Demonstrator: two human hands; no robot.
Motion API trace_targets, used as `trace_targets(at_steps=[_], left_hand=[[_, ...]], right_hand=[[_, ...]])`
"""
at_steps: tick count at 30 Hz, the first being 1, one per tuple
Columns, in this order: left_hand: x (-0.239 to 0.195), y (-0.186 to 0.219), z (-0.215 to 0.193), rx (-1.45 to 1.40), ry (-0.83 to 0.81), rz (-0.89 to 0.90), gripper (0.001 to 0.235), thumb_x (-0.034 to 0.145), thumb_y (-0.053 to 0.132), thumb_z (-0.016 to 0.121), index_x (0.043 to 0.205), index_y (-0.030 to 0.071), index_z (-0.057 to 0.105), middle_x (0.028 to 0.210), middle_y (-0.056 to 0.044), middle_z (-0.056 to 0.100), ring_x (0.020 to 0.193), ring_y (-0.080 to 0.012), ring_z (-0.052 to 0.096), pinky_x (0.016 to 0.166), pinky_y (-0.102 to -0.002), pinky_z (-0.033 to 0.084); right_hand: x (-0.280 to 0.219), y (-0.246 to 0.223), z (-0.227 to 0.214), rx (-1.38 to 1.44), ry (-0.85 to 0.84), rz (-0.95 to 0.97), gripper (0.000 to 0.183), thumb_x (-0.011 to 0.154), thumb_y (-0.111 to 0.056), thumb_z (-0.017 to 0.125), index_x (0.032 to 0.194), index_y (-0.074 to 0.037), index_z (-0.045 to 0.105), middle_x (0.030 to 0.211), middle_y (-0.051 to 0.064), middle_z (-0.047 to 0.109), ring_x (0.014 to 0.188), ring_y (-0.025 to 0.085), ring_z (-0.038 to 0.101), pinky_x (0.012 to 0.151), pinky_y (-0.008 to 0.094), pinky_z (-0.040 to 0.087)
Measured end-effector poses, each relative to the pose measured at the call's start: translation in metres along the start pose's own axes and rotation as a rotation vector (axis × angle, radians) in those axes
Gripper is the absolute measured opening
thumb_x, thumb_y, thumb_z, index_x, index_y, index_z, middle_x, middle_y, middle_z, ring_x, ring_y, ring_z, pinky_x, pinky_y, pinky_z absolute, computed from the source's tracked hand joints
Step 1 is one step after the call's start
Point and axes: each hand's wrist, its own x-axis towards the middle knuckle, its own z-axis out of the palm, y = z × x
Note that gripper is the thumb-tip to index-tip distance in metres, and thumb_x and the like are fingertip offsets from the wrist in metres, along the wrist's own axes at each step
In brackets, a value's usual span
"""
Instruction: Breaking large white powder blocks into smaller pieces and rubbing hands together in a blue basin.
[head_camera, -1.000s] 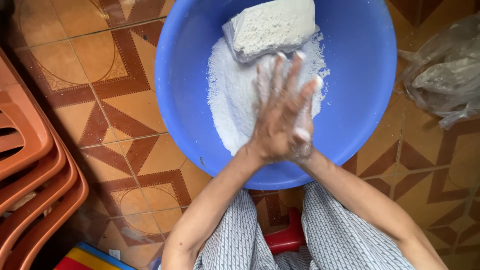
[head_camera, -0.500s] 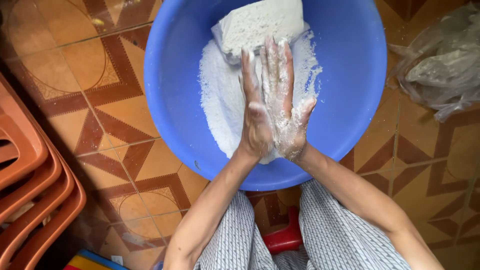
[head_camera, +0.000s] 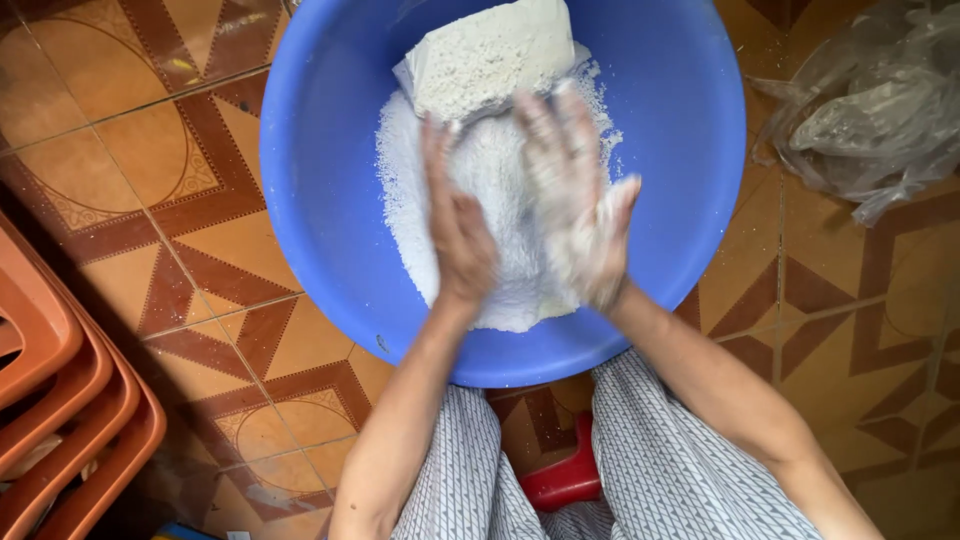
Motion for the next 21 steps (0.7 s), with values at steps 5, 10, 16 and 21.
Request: trace_targets(at_steps=[5, 10, 16, 21], left_hand=[[0.069, -0.048, -0.069, 0.523, 0.019, -0.151, 0.024, 0.107, 0.011, 0.047, 0.114, 0.0, 0.066, 0.121, -0.019, 0.068, 0.118, -0.0354, 0.064, 0.104, -0.045, 0.051], [0.094, -0.118, -0.082, 0.588, -0.218, 0.055, 0.029, 0.101, -0.002, 0.049, 0.127, -0.006, 0.062, 0.122, -0.028, 0.064, 0.112, -0.0437, 0.06, 0.099, -0.046, 0.05], [0.067, -0.108, -0.085, 0.783, -0.437, 0.127, 0.043, 0.092, -0.009, 0.052, 0.134, -0.002, 0.057, 0.137, -0.024, 0.058, 0.123, -0.0432, 0.053, 0.103, -0.051, 0.044], [-0.016, -0.16, -0.107, 0.911, -0.666, -0.146, 0.046, 0.08, 0.001, 0.055, 0.126, -0.001, 0.055, 0.128, -0.029, 0.054, 0.115, -0.0507, 0.048, 0.093, -0.057, 0.043]], right_hand=[[0.038, 0.03, -0.118, -0.96, 0.28, 0.148, 0.035, 0.111, -0.025, 0.048, 0.135, -0.002, 0.058, 0.133, 0.016, 0.064, 0.124, 0.027, 0.063, 0.112, 0.044, 0.051], [0.053, 0.072, -0.164, -1.568, -0.04, 0.098, 0.038, 0.093, 0.0, 0.062, 0.131, 0.006, 0.061, 0.134, 0.023, 0.057, 0.123, 0.038, 0.054, 0.106, 0.048, 0.049], [0.034, 0.05, -0.137, -1.639, -0.324, 0.366, 0.056, 0.09, -0.007, 0.067, 0.141, 0.005, 0.05, 0.148, 0.025, 0.046, 0.14, 0.04, 0.043, 0.117, 0.047, 0.042], [-0.009, 0.033, -0.104, -1.528, -0.53, 1.202, 0.083, 0.088, -0.019, 0.074, 0.153, -0.008, 0.025, 0.163, 0.019, 0.012, 0.151, 0.036, 0.01, 0.123, 0.048, 0.019]])
